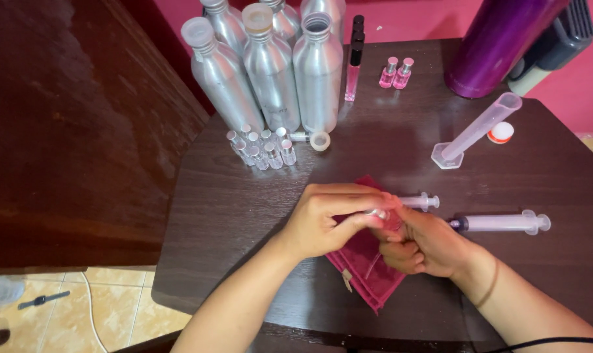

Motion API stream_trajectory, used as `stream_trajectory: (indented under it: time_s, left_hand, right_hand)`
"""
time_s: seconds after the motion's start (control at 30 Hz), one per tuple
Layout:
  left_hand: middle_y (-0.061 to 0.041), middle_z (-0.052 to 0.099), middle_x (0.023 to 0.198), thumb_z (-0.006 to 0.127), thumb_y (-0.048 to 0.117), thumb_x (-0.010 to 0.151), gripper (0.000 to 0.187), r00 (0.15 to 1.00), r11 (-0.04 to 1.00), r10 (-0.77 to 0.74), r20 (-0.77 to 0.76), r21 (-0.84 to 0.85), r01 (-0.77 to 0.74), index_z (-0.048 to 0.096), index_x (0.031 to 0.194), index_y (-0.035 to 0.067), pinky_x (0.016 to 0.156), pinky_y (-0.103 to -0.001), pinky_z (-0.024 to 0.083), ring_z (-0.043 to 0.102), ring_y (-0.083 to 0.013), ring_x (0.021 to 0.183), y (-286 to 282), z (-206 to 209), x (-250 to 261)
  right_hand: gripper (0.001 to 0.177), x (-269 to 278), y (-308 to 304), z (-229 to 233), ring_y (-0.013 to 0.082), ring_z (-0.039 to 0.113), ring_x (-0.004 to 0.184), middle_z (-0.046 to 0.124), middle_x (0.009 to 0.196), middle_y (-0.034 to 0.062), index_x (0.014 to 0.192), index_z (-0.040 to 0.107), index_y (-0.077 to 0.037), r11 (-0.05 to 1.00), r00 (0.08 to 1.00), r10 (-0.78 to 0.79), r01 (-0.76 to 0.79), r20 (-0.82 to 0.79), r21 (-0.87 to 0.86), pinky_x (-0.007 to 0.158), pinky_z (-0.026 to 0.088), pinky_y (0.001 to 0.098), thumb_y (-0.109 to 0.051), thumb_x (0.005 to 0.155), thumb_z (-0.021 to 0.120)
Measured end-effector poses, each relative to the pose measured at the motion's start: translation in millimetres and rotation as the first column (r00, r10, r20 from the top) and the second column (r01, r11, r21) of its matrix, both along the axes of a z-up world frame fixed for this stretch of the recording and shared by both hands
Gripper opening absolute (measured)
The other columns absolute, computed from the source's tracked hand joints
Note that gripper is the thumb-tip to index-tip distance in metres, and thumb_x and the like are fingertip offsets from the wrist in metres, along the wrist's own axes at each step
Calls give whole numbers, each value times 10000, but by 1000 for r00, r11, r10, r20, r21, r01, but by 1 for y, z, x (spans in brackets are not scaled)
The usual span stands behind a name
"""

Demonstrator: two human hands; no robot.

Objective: The person fills small glass vials and larger aluminum bottles with a pink liquid using syringes and a graduated cylinder.

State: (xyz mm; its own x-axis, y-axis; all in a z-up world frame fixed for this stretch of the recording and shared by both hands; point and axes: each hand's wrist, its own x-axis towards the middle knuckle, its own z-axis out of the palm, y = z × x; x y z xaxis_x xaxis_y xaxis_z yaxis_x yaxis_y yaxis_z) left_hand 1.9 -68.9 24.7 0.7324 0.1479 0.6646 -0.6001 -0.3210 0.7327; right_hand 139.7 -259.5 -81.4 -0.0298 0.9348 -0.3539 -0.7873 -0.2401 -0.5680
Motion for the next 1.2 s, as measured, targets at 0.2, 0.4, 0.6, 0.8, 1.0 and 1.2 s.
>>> stream_trajectory:
  time_s: [0.2, 0.4, 0.6, 0.8, 1.0, 1.2]
  left_hand:
    - [-150, 773, 1063, 763, 168, 944, 205, 998, 999, 33, -61, 43, -31, 757, 1125, 71, 848, -467, 622, 764, -375, 980, 1, 6, 20]
    - [-137, 756, 963, 736, 110, 897, 225, 926, 940, 299, -230, 236, -245, 751, 1122, 111, 839, -499, 589, 747, -400, 914, 20, -11, 97]
    - [-8, 770, 889, 735, 213, 860, 207, 665, 794, 600, -444, 429, -431, 773, 1046, 295, 821, -426, 615, 764, -287, 893, 44, -84, 199]
    - [-172, 730, 1026, 697, 91, 864, 308, 579, 710, 703, -413, 455, -537, 715, 1171, 106, 837, -536, 516, 686, -437, 986, 39, -57, 217]
    - [-60, 714, 975, 714, 65, 878, 458, 518, 720, 658, -546, 257, -645, 564, 1288, 208, 809, -452, 541, 720, -283, 861, 36, -41, 222]
    - [-55, 711, 970, 704, 51, 899, 554, 495, 720, 639, -589, 231, -654, 504, 1385, 225, 824, -445, 551, 720, -267, 859, 34, -37, 225]
  right_hand:
    - [831, 23, 1, -26, 128, 320, 351, 302, 519, -12, 862, 557, -61, 989, 931, -151, 143, 332, 49, 304, 308, 264, -829, 977, 260]
    - [514, 16, -3, 73, 206, 573, 577, 601, 577, 71, 980, 701, -71, 985, 275, 11, 163, 961, -58, 609, 495, 346, -444, 1044, 355]
    - [388, 3, 2, 102, 311, 730, 780, 746, 744, 149, 882, 747, -93, 996, 139, 74, 32, 987, -79, 808, 579, 469, -416, 977, 554]
    - [392, -3, 3, 113, 96, 573, 698, 557, 701, -39, 774, 529, -167, 989, 80, 134, -82, 988, -127, 706, 432, 312, -471, 1022, 531]
    - [428, -6, 5, 111, 100, 484, 644, 486, 668, -43, 752, 481, -157, 977, 78, 201, -90, 977, -194, 631, 395, 322, -487, 1004, 585]
    - [442, -7, 5, 111, 109, 463, 631, 463, 649, -37, 746, 468, -150, 979, 66, 185, -96, 980, -179, 623, 387, 324, -485, 1005, 596]
